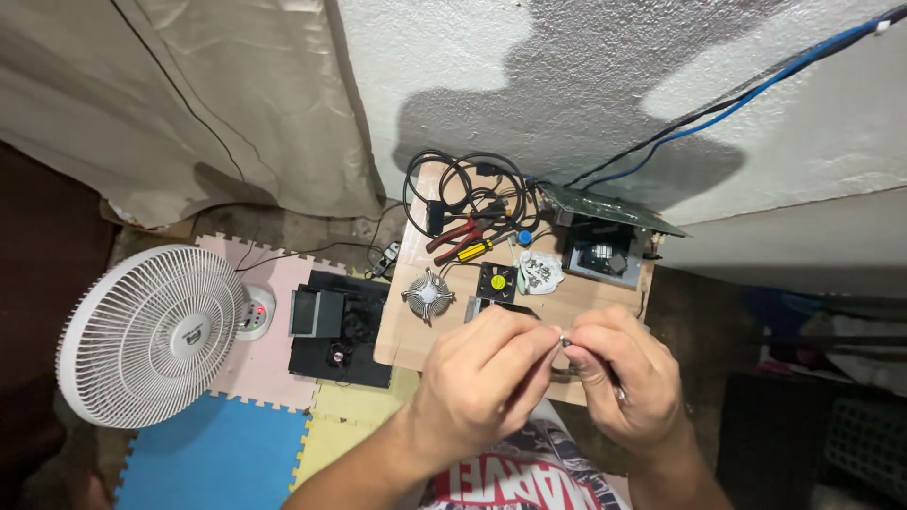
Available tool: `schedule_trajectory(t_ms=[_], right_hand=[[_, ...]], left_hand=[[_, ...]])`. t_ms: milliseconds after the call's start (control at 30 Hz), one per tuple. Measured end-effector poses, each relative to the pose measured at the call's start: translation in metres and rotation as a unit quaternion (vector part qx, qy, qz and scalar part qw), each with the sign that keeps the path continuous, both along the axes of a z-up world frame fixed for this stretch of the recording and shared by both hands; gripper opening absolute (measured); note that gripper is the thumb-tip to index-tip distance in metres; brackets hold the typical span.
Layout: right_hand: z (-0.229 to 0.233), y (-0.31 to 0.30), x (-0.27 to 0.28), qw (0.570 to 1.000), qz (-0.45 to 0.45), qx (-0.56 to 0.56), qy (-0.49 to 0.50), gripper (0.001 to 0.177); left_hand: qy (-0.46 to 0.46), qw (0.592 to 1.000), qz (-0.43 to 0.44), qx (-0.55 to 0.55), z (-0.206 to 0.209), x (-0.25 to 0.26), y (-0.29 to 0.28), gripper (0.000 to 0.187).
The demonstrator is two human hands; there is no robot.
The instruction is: The recorder is repairing or assembling various components of a computer power supply unit, including handling wires and small screws.
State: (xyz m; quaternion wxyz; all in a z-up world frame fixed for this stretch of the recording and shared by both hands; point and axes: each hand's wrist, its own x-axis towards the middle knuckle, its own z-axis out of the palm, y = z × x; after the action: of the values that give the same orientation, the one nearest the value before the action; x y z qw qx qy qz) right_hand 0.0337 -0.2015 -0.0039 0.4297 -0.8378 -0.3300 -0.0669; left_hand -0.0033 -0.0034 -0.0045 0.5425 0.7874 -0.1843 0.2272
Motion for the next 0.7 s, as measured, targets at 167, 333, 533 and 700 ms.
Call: schedule_trajectory(t_ms=[167, 333, 533, 700], right_hand=[[0.007, 0.003, -0.005, 1.0, -0.012, -0.005, -0.013, 0.016], [0.009, 0.002, -0.01, 0.998, -0.038, -0.024, -0.042, 0.021], [0.012, -0.001, -0.013, 0.989, -0.044, -0.084, -0.109, 0.026], [0.016, -0.004, -0.014, 0.992, -0.005, -0.065, -0.105, 0.029]], left_hand=[[-0.029, 0.999, 0.012, 0.012, 0.001, -0.002, -0.004, 0.029], [-0.034, 0.999, 0.022, 0.008, 0.001, -0.004, -0.01, 0.03], [0.026, 0.999, 0.03, -0.032, 0.002, -0.011, -0.016, 0.025], [0.146, 0.98, -0.015, -0.134, 0.002, -0.015, -0.017, 0.013]])
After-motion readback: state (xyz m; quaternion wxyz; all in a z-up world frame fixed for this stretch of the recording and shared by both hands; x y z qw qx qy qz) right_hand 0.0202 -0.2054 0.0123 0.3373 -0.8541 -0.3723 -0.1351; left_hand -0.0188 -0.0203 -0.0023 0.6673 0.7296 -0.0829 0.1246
